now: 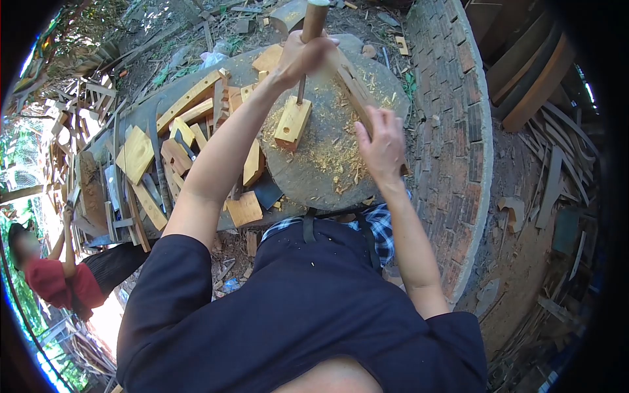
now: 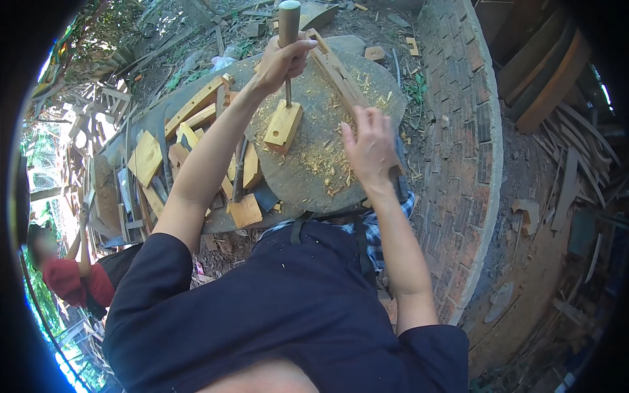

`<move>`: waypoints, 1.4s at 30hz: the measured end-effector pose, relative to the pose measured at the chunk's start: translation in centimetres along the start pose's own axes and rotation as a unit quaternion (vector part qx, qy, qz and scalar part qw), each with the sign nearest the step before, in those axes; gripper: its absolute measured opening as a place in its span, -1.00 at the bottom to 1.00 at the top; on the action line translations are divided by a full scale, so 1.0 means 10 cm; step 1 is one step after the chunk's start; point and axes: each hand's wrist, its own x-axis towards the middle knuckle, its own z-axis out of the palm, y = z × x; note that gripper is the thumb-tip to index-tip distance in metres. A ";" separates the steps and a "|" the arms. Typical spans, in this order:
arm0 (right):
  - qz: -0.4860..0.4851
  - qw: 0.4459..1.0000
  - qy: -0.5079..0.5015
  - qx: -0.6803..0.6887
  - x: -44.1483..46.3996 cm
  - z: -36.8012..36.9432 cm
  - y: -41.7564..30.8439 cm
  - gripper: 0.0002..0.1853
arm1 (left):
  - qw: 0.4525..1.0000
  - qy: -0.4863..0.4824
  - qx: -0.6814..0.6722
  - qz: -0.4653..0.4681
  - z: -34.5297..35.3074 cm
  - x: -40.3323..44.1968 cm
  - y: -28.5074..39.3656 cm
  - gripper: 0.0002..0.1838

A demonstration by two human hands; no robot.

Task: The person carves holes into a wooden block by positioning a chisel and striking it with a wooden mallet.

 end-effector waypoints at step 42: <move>-0.014 0.985 -0.070 0.159 0.80 -1.70 -0.65 -0.57 | 0.967 0.161 0.155 0.120 0.11 -0.09 -0.20 -0.62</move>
